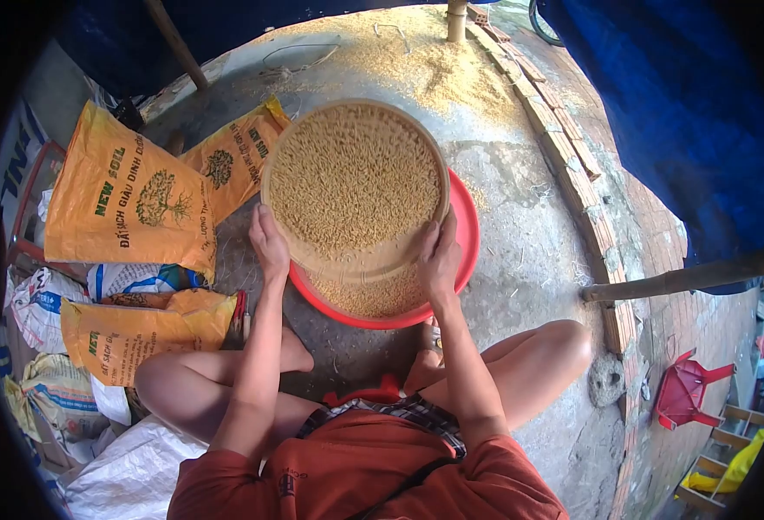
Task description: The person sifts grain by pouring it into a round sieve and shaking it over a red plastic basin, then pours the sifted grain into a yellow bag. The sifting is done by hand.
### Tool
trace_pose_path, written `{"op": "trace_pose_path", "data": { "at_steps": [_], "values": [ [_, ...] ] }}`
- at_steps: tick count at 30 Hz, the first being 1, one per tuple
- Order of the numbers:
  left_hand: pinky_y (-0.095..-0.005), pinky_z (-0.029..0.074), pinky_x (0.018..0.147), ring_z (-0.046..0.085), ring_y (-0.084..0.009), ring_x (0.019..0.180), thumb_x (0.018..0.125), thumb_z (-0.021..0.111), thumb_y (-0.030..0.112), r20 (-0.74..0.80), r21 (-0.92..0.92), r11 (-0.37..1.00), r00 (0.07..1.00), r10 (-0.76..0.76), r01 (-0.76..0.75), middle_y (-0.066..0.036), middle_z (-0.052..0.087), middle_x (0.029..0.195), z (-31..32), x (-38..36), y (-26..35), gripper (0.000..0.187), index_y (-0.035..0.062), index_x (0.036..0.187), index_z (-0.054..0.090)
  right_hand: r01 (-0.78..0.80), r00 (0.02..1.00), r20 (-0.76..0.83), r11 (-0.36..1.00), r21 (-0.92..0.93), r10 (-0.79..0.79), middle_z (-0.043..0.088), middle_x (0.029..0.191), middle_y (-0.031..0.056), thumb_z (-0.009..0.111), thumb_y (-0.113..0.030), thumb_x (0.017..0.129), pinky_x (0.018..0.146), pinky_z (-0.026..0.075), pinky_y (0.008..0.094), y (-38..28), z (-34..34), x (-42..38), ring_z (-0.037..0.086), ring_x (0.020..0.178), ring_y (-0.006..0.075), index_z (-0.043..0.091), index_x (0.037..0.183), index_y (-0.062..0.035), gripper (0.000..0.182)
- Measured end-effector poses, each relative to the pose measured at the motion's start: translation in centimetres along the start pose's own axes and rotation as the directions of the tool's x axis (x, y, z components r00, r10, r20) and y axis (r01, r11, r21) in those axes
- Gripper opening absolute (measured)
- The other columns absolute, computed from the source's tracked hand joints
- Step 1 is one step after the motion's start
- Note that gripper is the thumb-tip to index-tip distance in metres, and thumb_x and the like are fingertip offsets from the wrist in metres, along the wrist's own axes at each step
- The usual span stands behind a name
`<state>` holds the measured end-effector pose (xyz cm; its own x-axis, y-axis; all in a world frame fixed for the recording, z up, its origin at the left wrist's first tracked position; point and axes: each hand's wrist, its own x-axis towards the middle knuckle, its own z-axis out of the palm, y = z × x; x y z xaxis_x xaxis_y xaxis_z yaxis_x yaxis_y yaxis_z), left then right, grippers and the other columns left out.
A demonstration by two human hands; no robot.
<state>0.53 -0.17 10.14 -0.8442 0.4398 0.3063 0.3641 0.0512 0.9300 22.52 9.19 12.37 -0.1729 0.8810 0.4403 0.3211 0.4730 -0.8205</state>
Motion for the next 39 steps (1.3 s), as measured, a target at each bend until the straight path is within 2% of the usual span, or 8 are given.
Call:
{"op": "trace_pose_path", "data": {
  "at_steps": [8,14,16,22,24,28,36,39],
  "values": [
    [-0.0437,0.041,0.071,0.052,-0.0412,0.083,0.083,0.034,0.021,0.108,0.486,0.856,0.961,-0.256,0.174,-0.028,0.054,0.082,0.8,-4.5,-12.5,0.034,-0.0065,0.082,0.054,-0.079,0.932,0.288,0.898,-0.433,0.22,0.054,0.067,0.0266,0.039,-0.017,0.083,0.058,0.04,0.0503,10.1,2.5,-4.8,0.053,0.065,0.0427,0.043,0.083,0.0,0.017],
    [-0.043,0.04,0.068,0.053,-0.0412,0.08,0.085,0.033,0.023,0.08,0.289,0.941,0.975,-0.209,0.178,-0.028,0.055,0.079,0.0,-1.4,-5.2,0.036,-0.0063,0.08,0.053,-0.042,0.951,0.275,0.94,-0.338,0.141,0.054,0.069,0.0249,0.04,-0.016,0.083,0.058,0.04,0.0478,5.0,0.9,-1.5,0.053,0.064,0.0416,0.045,0.091,0.001,0.019],
    [-0.0413,0.04,0.066,0.053,-0.0416,0.079,0.086,0.032,0.021,0.035,0.032,0.999,0.999,-0.021,0.02,-0.027,0.055,0.077,-0.5,-0.5,-0.7,0.034,-0.0068,0.084,0.051,-0.013,0.993,0.115,0.998,-0.056,0.019,0.055,0.074,0.0232,0.038,-0.014,0.085,0.059,0.041,0.0447,2.2,0.2,-0.5,0.054,0.067,0.04,0.043,0.104,0.0015,0.025],
    [-0.0419,0.04,0.066,0.051,-0.0426,0.078,0.085,0.032,0.018,0.029,0.147,0.982,0.993,0.117,-0.121,-0.027,0.054,0.077,0.9,-0.9,-6.7,0.031,-0.0065,0.086,0.051,0.069,0.995,0.077,0.992,-0.105,-0.061,0.056,0.076,0.023,0.038,-0.014,0.085,0.063,0.041,0.0457,6.5,2.1,-1.1,0.054,0.071,0.0403,0.043,0.106,0.0008,0.026],
    [-0.0445,0.04,0.066,0.051,-0.043,0.078,0.084,0.033,0.019,0.075,0.377,0.924,0.992,-0.101,0.065,-0.028,0.054,0.077,1.0,-2.7,-9.2,0.032,-0.0062,0.083,0.053,-0.102,0.936,0.276,0.917,-0.385,0.22,0.055,0.072,0.0248,0.038,-0.016,0.084,0.062,0.04,0.0484,8.1,2.2,-2.4,0.053,0.069,0.0421,0.045,0.095,0.0012,0.022],
    [-0.0474,0.039,0.068,0.052,-0.0423,0.077,0.083,0.034,0.022,0.123,0.467,0.869,0.962,-0.244,0.161,-0.028,0.054,0.075,1.0,-3.8,-10.8,0.035,-0.0061,0.079,0.055,-0.104,0.914,0.309,0.886,-0.453,0.265,0.054,0.07,0.0269,0.038,-0.019,0.084,0.062,0.04,0.0498,10.0,2.1,-3.9,0.052,0.068,0.0426,0.045,0.087,0.0013,0.021],
    [-0.0404,0.036,0.058,0.048,-0.0398,0.063,0.087,0.033,0.019,-0.004,0.04,0.991,0.992,0.127,-0.127,-0.023,0.052,0.066,-0.6,-0.1,0.0,0.03,-0.0065,0.081,0.048,0.076,0.996,0.045,0.996,-0.039,-0.074,0.055,0.071,0.0228,0.037,-0.011,0.085,0.053,0.04,0.0422,1.2,0.2,0.2,0.054,0.063,0.0391,0.04,0.108,0.0023,0.026],
    [-0.0373,0.037,0.062,0.049,-0.0347,0.066,0.086,0.032,0.018,0.008,0.035,0.993,0.993,0.116,-0.116,-0.021,0.053,0.071,0.0,0.0,-1.3,0.03,-0.006,0.084,0.048,0.092,0.986,0.147,0.991,-0.099,-0.077,0.056,0.071,0.022,0.036,-0.012,0.087,0.054,0.041,0.0423,5.5,1.3,0.6,0.054,0.062,0.0388,0.035,0.115,0.0017,0.031]
  ]
}}
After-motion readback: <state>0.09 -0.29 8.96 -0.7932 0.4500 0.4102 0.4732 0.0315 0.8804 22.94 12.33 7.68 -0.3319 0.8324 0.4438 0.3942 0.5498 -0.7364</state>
